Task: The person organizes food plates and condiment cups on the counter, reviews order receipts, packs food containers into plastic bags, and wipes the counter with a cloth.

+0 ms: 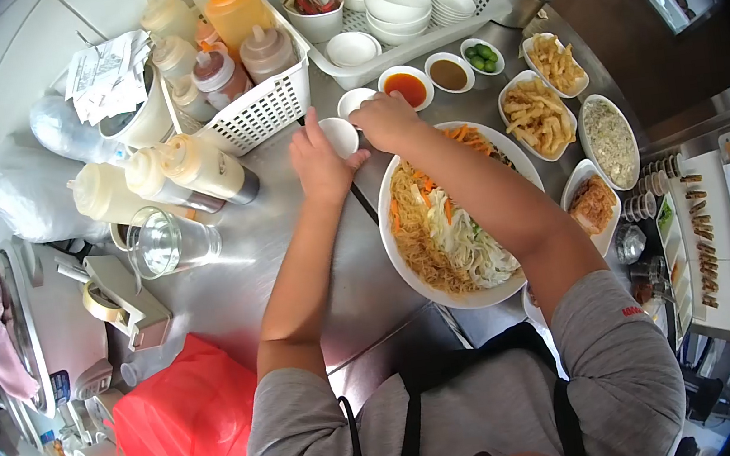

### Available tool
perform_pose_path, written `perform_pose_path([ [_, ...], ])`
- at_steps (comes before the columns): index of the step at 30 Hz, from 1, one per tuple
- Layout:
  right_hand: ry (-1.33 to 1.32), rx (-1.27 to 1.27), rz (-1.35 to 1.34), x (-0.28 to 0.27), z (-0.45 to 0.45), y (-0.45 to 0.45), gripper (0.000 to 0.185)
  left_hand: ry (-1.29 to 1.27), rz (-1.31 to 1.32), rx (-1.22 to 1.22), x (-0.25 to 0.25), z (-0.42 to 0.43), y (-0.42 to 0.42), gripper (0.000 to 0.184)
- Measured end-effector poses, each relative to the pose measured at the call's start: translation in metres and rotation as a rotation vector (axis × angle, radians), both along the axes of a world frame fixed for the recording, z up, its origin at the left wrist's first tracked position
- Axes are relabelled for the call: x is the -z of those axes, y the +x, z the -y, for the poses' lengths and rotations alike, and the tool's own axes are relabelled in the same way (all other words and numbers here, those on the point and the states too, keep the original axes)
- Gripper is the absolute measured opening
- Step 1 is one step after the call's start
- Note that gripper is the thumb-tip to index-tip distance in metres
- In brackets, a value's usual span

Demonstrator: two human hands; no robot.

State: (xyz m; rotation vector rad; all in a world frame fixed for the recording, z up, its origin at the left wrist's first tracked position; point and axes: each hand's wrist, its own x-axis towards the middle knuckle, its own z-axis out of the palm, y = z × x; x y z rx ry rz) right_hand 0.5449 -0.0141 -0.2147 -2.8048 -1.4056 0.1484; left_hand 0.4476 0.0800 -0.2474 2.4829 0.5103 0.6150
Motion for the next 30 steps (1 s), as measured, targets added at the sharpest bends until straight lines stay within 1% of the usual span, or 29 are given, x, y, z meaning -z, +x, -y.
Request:
perform_pose_path([
  [4,0.018,-0.012,0.024,0.005,0.005,0.004,0.016,-0.011,0.05,0.021,0.007,-0.003,0.004,0.099],
  [7,0.049,-0.013,0.056,0.008,0.008,0.003,0.016,0.05,0.043,-0.003,0.001,-0.004,0.003,0.095],
  [8,0.058,-0.01,0.07,0.009,0.01,0.003,0.016,0.088,0.08,0.006,-0.003,-0.004,-0.001,0.092],
  [10,0.105,-0.026,0.099,-0.001,0.017,-0.001,0.016,0.168,0.158,0.023,-0.031,-0.003,-0.012,0.085],
  [11,0.132,-0.031,0.108,-0.008,0.017,-0.004,0.016,0.214,0.262,0.012,-0.049,-0.009,-0.01,0.082],
  [13,0.148,-0.047,0.008,-0.028,0.019,-0.011,0.02,0.292,0.448,-0.002,-0.084,-0.027,0.0,0.075],
  [15,0.176,-0.049,-0.082,-0.044,0.02,-0.018,0.024,0.311,0.447,-0.12,-0.104,-0.043,0.026,0.072],
  [18,0.25,-0.025,-0.186,-0.063,0.022,-0.024,0.028,0.286,0.007,-0.275,-0.113,-0.049,0.063,0.077],
  [21,0.299,-0.003,-0.252,-0.076,0.035,-0.023,0.031,0.139,-0.143,-0.317,-0.116,-0.055,0.082,0.081],
  [22,0.304,0.005,-0.258,-0.08,0.042,-0.02,0.032,0.082,-0.111,-0.267,-0.118,-0.059,0.079,0.084],
  [23,0.312,0.014,-0.261,-0.084,0.047,-0.016,0.034,0.076,-0.039,-0.228,-0.121,-0.064,0.076,0.084],
  [25,0.38,0.067,-0.298,-0.101,0.055,-0.011,0.045,0.064,0.101,-0.149,-0.133,-0.066,0.065,0.085],
  [26,0.415,0.093,-0.319,-0.108,0.057,-0.009,0.051,0.06,0.252,-0.148,-0.144,-0.061,0.06,0.083],
  [29,0.74,-0.037,0.04,-0.114,0.042,-0.006,0.073,0.072,0.463,-0.052,-0.187,-0.044,0.042,0.087],
  [30,0.808,-0.032,0.07,-0.117,0.034,-0.008,0.077,0.025,0.475,-0.028,-0.204,-0.032,0.032,0.086],
])
